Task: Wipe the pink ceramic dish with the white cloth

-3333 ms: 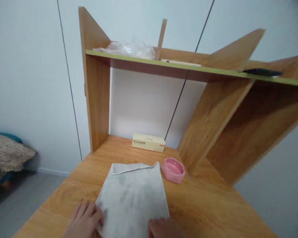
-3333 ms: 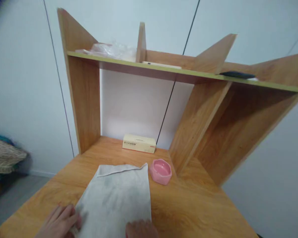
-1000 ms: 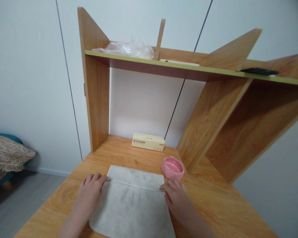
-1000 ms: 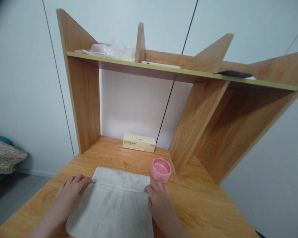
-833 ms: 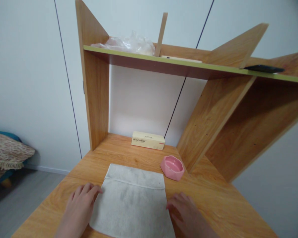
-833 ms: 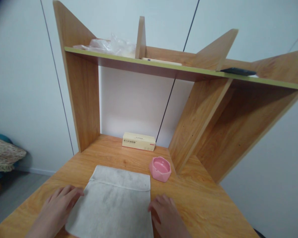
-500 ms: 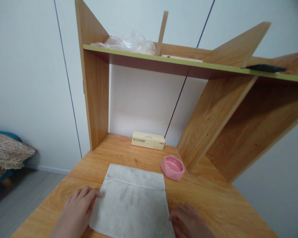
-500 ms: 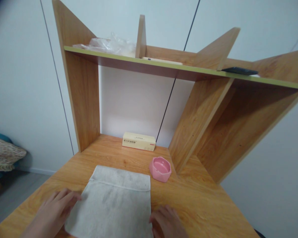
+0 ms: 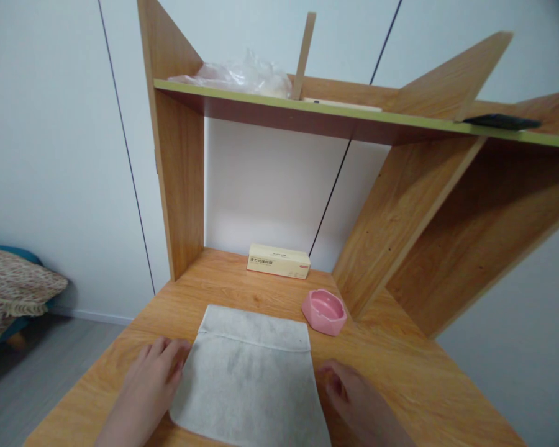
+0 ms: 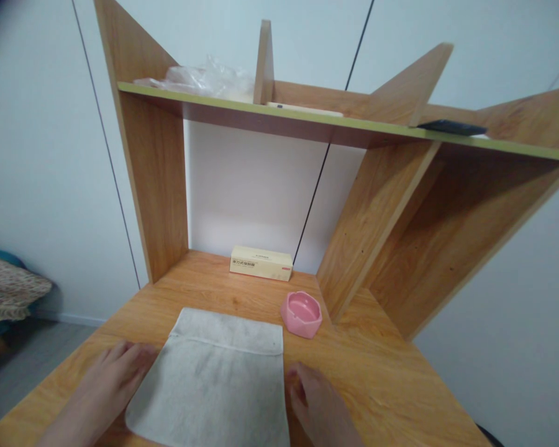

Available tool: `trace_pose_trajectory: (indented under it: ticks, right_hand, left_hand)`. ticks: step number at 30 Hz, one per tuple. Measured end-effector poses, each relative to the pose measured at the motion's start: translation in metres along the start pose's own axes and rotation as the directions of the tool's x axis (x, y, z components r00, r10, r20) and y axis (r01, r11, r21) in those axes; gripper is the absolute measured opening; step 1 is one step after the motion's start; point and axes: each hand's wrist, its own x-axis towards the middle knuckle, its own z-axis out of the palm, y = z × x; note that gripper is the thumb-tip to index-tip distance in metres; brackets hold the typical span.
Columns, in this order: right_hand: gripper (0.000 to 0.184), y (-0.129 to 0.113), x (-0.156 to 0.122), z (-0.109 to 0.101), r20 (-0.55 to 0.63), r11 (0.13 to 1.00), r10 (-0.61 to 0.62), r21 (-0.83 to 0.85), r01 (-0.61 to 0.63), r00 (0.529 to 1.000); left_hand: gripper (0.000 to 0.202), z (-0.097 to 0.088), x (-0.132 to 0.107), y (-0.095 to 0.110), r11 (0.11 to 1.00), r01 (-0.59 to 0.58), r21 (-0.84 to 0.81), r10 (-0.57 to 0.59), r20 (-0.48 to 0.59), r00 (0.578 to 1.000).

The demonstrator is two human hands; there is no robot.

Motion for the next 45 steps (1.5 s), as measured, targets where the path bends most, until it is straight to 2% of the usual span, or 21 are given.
trace_pose_trajectory:
  ticks: [4,7,9,12,18,22,26,28,32,35,40,45]
  right_hand:
    - [0.029,-0.013,0.040,-0.011,-0.035,0.988,0.048,-0.144,-0.052,0.998]
    - [0.031,-0.025,0.065,-0.012,-0.047,0.974,-0.002,-0.226,-0.008,0.999]
    - [0.032,-0.030,0.077,-0.010,-0.030,0.959,0.006,-0.282,-0.014,1.000]
    - [0.032,-0.035,0.089,-0.005,-0.009,0.944,0.053,-0.327,-0.053,0.999]
    - [0.028,-0.033,0.096,-0.001,-0.011,0.952,0.088,-0.293,-0.087,0.996]
    - [0.022,-0.032,0.083,-0.013,-0.016,0.971,0.065,-0.231,-0.067,0.998]
    - [0.018,-0.035,0.051,-0.027,-0.012,0.994,0.046,-0.096,-0.047,0.999]
    - [0.018,-0.036,0.032,-0.029,0.018,0.994,0.057,-0.091,-0.056,0.998]
    - [0.024,-0.032,0.002,-0.017,0.115,0.993,0.070,-0.101,-0.058,0.991]
    - [0.031,-0.026,-0.010,-0.001,0.156,0.992,0.072,-0.117,-0.054,0.985]
    - [0.034,-0.015,-0.021,0.019,0.202,0.985,0.099,-0.158,-0.067,0.974]
    - [0.033,-0.009,-0.025,0.027,0.186,0.987,0.119,-0.124,-0.097,0.975]
  left_hand:
    - [0.031,-0.004,0.043,0.013,0.999,0.040,0.031,-0.037,-0.091,0.995]
    - [0.034,-0.005,0.071,0.019,0.998,-0.004,0.058,0.009,-0.095,0.995]
    - [0.036,-0.004,0.083,0.022,0.998,-0.036,0.060,0.041,-0.093,0.995]
    - [0.036,-0.003,0.093,0.025,0.997,-0.046,0.062,0.051,-0.083,0.995]
    - [0.027,0.004,0.098,0.029,0.998,-0.007,0.060,0.012,-0.091,0.996]
    - [0.024,-0.003,0.086,0.031,0.998,0.016,0.063,-0.007,-0.133,0.991]
    - [0.020,-0.016,0.051,0.030,0.995,0.046,0.085,-0.031,-0.162,0.986]
    - [0.020,-0.019,0.030,0.028,0.992,0.054,0.113,-0.038,-0.141,0.989]
    - [0.024,-0.010,-0.006,0.025,0.985,0.073,0.159,-0.067,-0.047,0.997]
    - [0.033,0.004,-0.020,0.024,0.981,0.072,0.180,-0.072,-0.011,0.997]
    - [0.041,0.020,-0.028,0.011,0.990,0.047,0.133,-0.051,0.025,0.998]
    - [0.033,0.024,-0.028,0.000,0.998,-0.010,0.059,0.010,-0.008,1.000]
